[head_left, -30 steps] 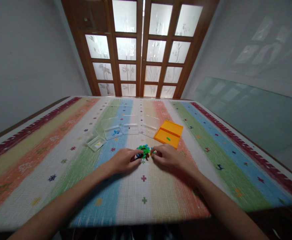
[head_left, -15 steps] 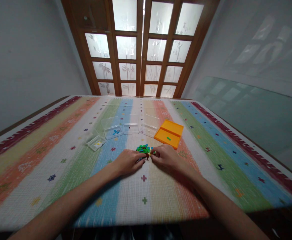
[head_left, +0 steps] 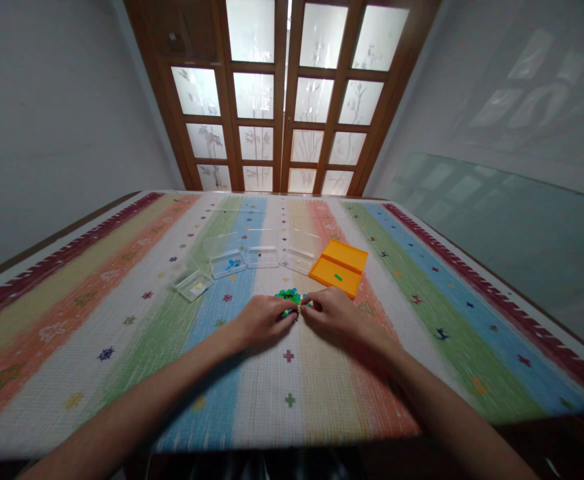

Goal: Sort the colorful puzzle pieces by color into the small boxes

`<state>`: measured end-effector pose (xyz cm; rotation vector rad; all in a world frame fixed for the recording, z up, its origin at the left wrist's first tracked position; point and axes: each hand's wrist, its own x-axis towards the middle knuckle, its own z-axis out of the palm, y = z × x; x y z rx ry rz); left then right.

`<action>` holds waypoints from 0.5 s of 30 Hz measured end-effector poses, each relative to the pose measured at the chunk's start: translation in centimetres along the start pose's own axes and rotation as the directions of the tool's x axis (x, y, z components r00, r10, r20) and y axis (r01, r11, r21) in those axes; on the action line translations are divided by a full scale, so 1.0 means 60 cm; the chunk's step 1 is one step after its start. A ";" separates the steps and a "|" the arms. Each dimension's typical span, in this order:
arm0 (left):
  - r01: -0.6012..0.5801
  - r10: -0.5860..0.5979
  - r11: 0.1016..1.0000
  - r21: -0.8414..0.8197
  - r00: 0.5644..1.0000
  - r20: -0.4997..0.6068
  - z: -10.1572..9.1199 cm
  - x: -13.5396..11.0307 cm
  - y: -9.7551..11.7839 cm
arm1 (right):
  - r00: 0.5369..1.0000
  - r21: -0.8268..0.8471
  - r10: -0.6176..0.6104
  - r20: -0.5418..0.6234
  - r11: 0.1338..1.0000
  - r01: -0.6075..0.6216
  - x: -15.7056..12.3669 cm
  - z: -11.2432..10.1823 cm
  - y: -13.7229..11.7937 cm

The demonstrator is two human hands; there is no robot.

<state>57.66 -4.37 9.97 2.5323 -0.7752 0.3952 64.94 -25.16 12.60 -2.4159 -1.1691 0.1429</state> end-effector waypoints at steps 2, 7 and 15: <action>0.018 -0.018 1.000 0.004 0.999 -0.029 -0.001 0.007 0.004 | 1.000 0.121 0.004 -0.010 0.993 -0.002 0.002 -0.005 0.005; 0.020 -0.013 0.997 0.074 0.996 -0.094 -0.003 0.013 0.010 | 0.999 0.333 -0.006 -0.042 0.943 0.019 0.006 -0.005 0.012; 0.084 -0.060 0.992 0.099 0.973 -0.225 -0.057 -0.017 -0.004 | 0.999 0.208 0.003 -0.050 0.978 0.008 0.004 0.006 0.005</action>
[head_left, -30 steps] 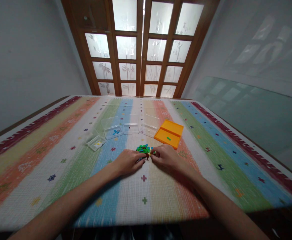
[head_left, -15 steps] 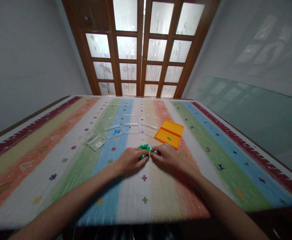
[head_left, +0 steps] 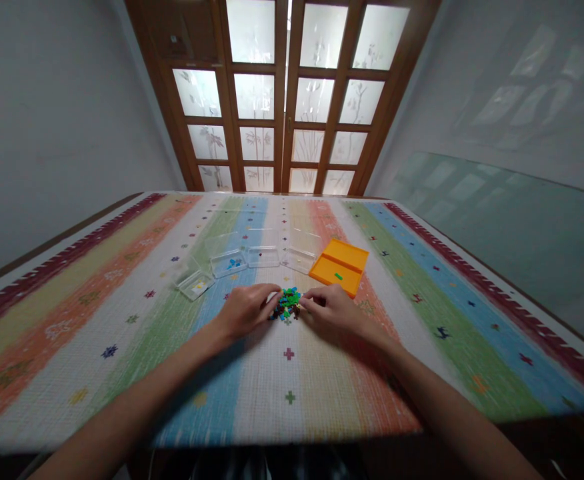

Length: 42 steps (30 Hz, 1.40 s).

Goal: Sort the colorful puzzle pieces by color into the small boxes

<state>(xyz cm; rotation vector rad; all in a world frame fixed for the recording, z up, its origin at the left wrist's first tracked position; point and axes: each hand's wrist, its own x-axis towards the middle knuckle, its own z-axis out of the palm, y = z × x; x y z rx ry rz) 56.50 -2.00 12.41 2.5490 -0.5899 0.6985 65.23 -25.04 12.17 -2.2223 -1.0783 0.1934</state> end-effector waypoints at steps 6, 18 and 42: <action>0.373 -0.364 0.920 0.118 0.927 -0.094 -0.102 -0.049 -0.070 | 0.999 -0.313 0.002 0.042 0.950 0.011 -0.006 0.007 -0.017; 0.588 -0.624 0.747 0.311 0.781 0.024 -0.152 -0.108 -0.142 | 0.998 -0.334 0.024 0.065 0.943 -0.001 -0.004 0.012 -0.017; -0.119 0.116 0.992 0.046 0.991 0.073 -0.004 -0.034 0.047 | 0.966 0.468 -0.017 0.258 0.877 -0.110 -0.009 0.013 -0.034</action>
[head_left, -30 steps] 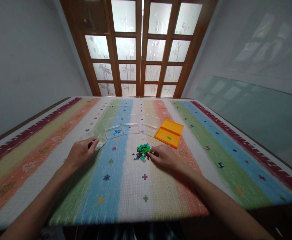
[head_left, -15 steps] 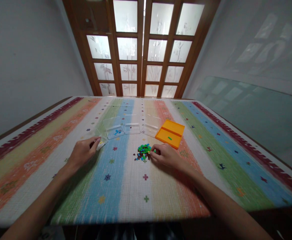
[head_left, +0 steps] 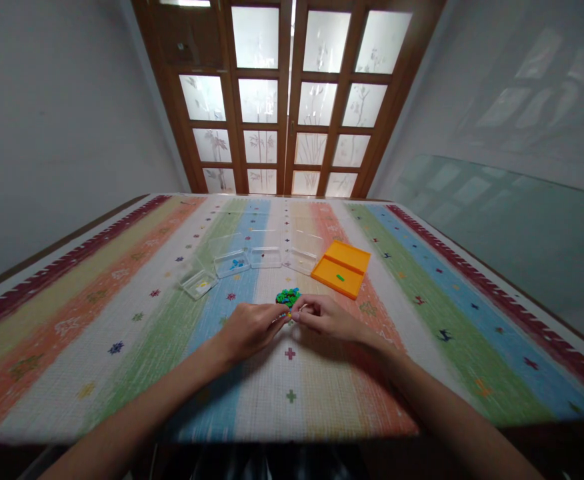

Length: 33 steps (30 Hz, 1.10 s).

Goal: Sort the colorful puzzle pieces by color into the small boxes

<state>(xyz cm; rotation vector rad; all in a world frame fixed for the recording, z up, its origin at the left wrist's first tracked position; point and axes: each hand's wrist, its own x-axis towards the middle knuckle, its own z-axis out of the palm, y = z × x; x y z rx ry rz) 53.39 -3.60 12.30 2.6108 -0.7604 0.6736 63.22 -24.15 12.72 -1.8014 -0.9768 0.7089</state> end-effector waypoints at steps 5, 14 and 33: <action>0.009 -0.009 1.000 -0.013 0.999 0.032 0.007 -0.003 -0.006 | 0.998 -0.089 -0.037 -0.045 0.995 0.033 0.000 -0.007 -0.002; 0.413 -0.407 0.909 0.053 0.909 -0.093 -0.083 -0.034 -0.096 | 0.939 -0.332 -0.077 -0.335 0.942 -0.041 0.006 -0.037 0.020; 0.677 -0.667 0.723 0.137 0.736 -0.118 -0.136 -0.092 -0.192 | 0.967 -0.701 -0.066 -0.247 0.701 -0.131 0.007 -0.011 0.012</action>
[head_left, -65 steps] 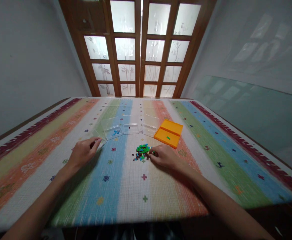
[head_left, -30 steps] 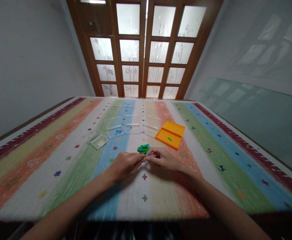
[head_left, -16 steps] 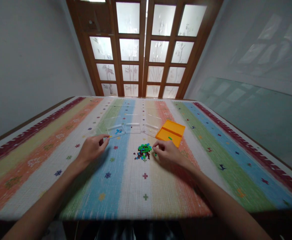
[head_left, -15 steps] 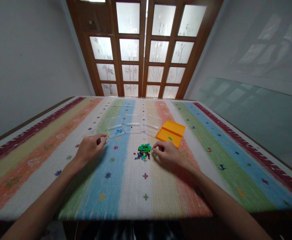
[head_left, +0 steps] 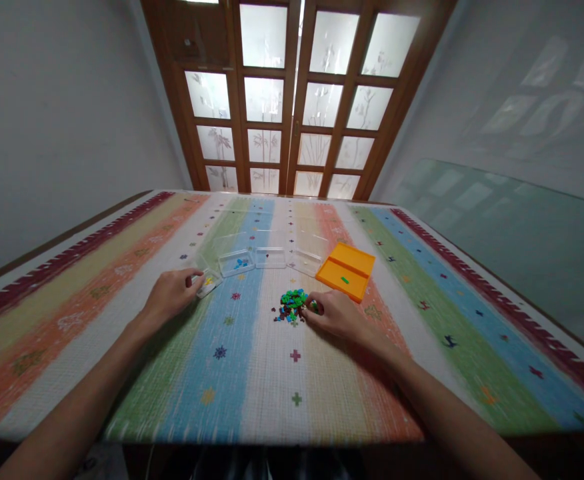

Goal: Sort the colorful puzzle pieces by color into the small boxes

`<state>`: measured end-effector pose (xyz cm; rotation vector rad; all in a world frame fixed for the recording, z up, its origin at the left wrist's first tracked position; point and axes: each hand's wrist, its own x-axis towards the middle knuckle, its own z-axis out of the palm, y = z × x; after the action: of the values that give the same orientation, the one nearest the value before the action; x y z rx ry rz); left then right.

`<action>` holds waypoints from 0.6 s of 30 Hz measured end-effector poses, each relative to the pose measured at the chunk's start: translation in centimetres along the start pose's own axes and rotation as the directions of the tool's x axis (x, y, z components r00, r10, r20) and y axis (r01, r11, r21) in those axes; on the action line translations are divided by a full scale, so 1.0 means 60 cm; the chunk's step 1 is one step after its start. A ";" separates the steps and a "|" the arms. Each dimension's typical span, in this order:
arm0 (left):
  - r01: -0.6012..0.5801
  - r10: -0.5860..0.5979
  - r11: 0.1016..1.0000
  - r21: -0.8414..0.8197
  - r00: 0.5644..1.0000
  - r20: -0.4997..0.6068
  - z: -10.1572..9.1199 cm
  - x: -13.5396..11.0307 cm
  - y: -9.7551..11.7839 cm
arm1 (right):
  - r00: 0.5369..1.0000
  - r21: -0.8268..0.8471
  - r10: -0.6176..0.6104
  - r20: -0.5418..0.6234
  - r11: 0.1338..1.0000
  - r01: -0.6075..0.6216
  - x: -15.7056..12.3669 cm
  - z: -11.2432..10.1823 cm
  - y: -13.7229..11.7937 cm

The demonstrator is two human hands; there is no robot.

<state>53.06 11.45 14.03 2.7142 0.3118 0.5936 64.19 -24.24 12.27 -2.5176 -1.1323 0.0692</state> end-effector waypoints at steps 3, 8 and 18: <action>-0.013 0.012 1.000 -0.021 0.999 -0.050 -0.006 0.001 0.014 | 0.999 0.018 -0.019 0.025 1.000 0.019 -0.001 -0.004 0.000; -0.124 0.115 0.989 -0.077 0.987 -0.110 -0.005 -0.002 0.065 | 0.996 0.083 -0.077 0.043 0.994 0.073 -0.004 -0.003 0.014; -0.548 0.581 0.792 -0.270 0.812 0.059 0.087 -0.016 0.162 | 0.998 0.116 -0.068 -0.013 0.991 0.069 0.000 -0.001 0.030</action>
<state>55.85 0.80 12.86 2.5661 -0.6061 0.5395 65.48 -25.36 11.65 -2.3730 -1.1753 0.1025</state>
